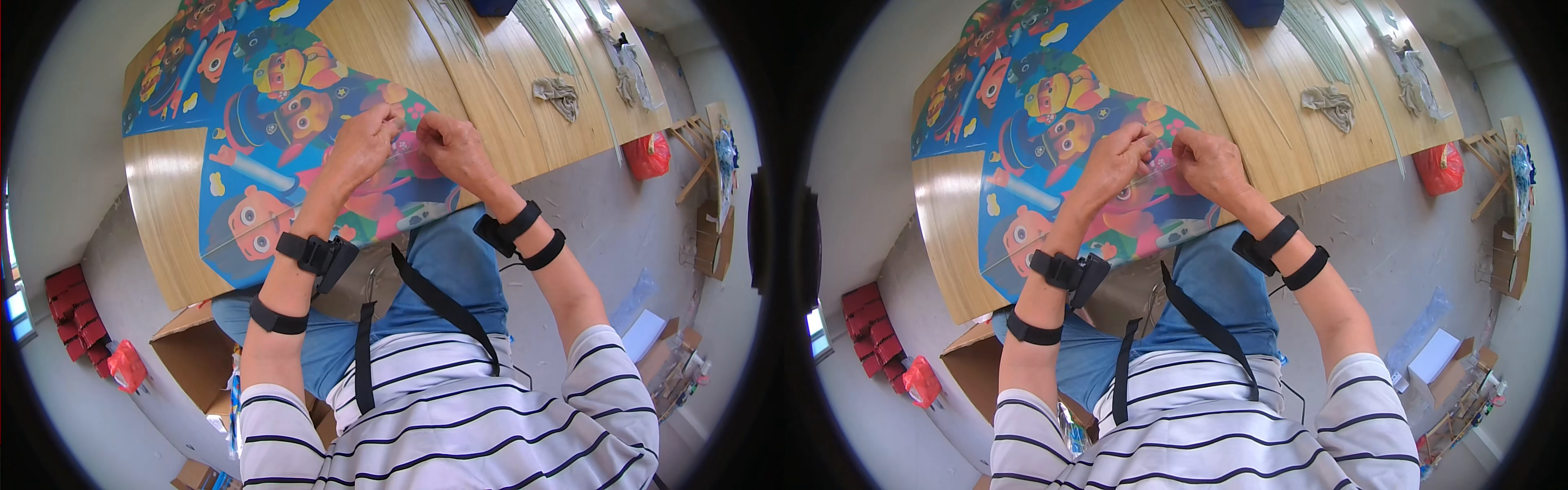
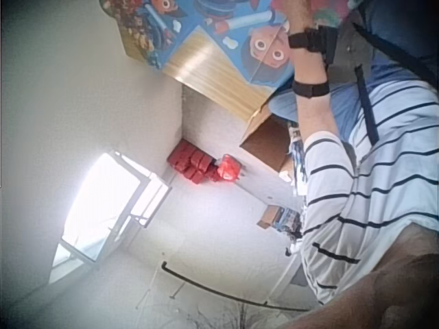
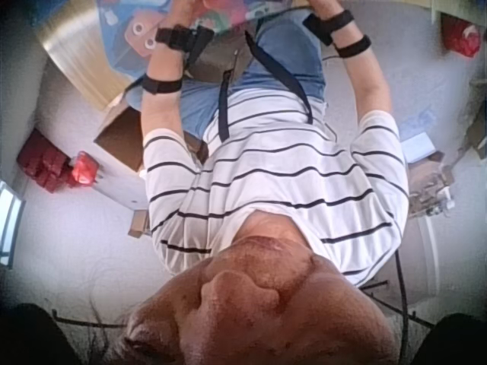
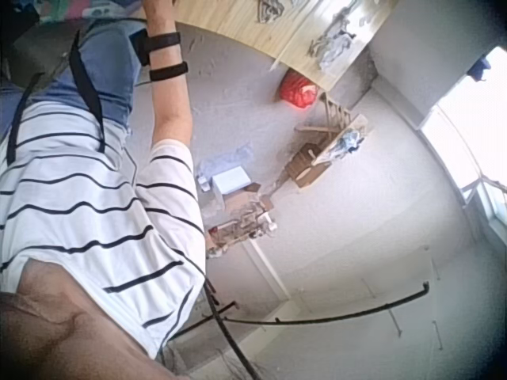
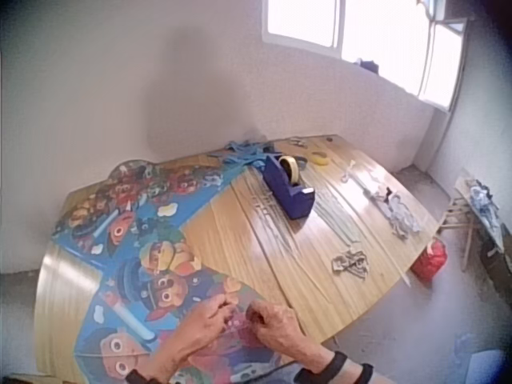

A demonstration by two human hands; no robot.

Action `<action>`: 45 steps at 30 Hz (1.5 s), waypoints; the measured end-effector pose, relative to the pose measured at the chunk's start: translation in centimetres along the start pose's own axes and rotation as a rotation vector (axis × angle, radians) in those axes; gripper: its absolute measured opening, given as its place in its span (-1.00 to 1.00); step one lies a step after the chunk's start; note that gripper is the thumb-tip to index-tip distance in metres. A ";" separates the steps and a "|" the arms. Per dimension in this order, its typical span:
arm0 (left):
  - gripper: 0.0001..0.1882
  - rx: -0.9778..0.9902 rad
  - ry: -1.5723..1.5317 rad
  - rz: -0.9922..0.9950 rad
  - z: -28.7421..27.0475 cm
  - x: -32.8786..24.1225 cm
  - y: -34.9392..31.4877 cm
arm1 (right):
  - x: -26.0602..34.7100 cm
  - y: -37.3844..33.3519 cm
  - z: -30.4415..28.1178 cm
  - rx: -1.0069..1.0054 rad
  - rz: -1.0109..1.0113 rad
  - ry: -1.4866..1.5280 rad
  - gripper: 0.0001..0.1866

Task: Assembling a toy kite by attaching its parts and strings on a workshop table.

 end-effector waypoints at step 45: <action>-0.79 -0.154 0.115 0.124 -1.1 1.9 -2.3 | -0.2 0.2 0.0 0.015 0.079 -0.018 -0.86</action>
Point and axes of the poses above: each hand's wrist, its own y-axis towards the middle knuckle, its own z-axis out of the palm, x = y × z, the point moved 3 cm from there along y, towards the middle knuckle, and after that the axes turned 2 degrees about x, right-handed, at the moved point
